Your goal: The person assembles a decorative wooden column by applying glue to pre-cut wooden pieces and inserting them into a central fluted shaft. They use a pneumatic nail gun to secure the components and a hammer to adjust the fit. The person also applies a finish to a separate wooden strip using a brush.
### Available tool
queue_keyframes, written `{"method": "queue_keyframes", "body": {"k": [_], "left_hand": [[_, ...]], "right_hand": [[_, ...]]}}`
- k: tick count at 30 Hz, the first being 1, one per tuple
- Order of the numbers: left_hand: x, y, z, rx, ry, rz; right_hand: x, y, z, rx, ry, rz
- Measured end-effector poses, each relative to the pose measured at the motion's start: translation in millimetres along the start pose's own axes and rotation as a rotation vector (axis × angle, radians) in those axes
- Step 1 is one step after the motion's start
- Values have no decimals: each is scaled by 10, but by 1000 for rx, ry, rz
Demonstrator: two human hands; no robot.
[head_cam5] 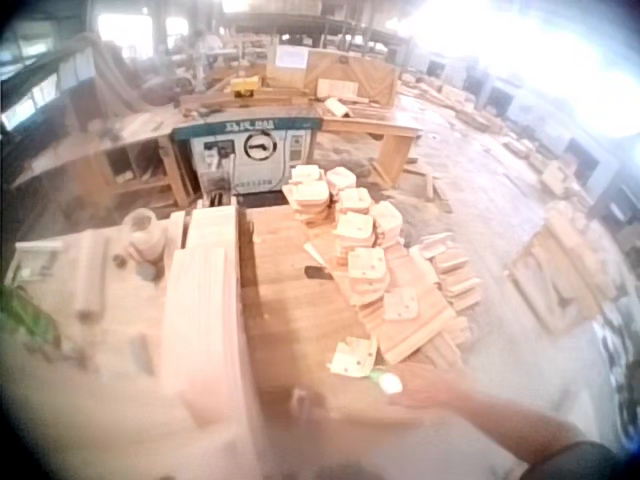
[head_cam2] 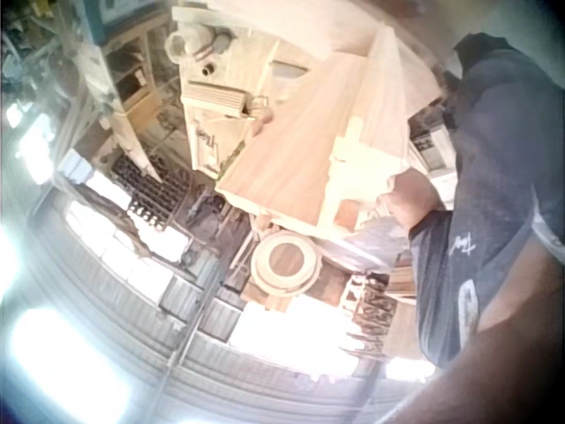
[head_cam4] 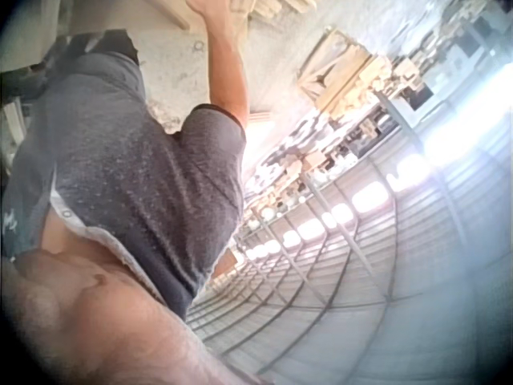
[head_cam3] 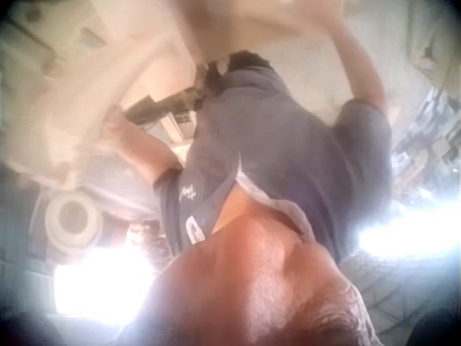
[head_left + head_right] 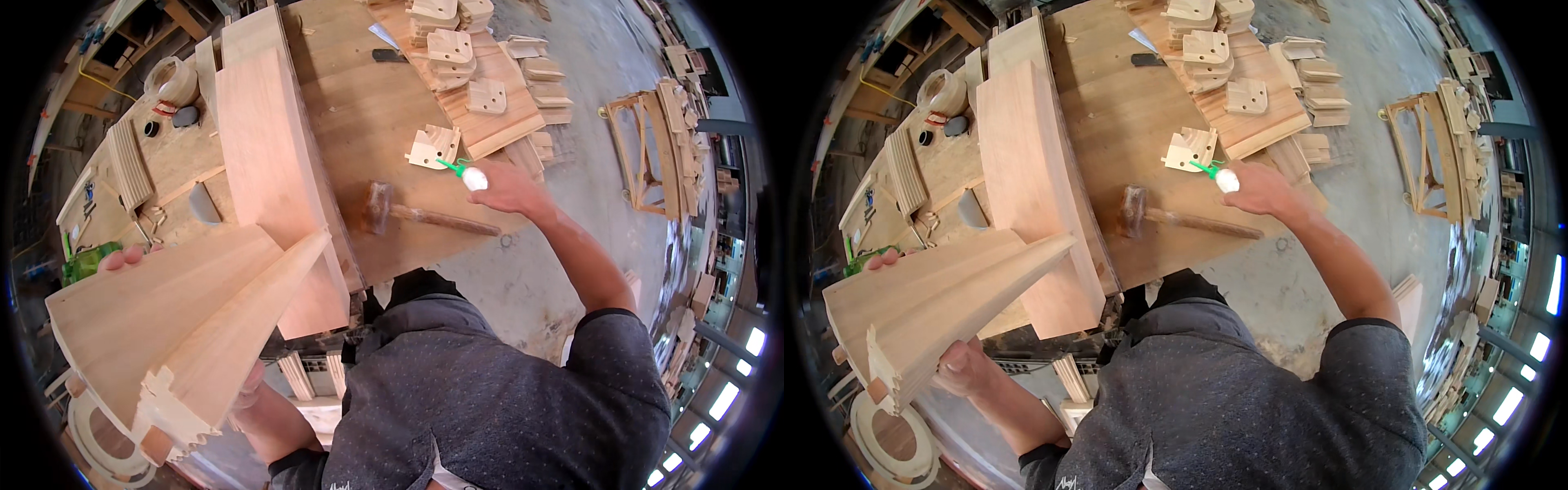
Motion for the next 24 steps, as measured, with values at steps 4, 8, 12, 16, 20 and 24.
{"method": "queue_keyframes", "body": {"k": [4, 8, 12, 16, 20, 24], "left_hand": [[-208, 78, 22, -6, 144, 8], [-371, 86, 73, 29, 234, 84], [21, -17, -34, 102, -48, 25], [-33, 3, -16, 83, -31, 70], [28, 58, -1, 114, -78, 29], [37, -20, -14, 117, -131, 43]], "right_hand": [[121, 25, 207, -58, 7, -113], [147, 5, 338, -77, -60, -160], [118, 100, 365, -41, 2, -222], [23, 231, 297, -13, 47, -235], [35, 201, 341, -1, 55, -255], [9, 304, 359, 3, 74, -285]]}}
Point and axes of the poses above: each hand's wrist, its own z-axis towards the middle knuckle, its own x-axis out of the palm, y = z × x, the point moved 4 cm from there along z, towards the middle knuckle, and after that the axes turned 1 degree about z, right-handed, at the moved point
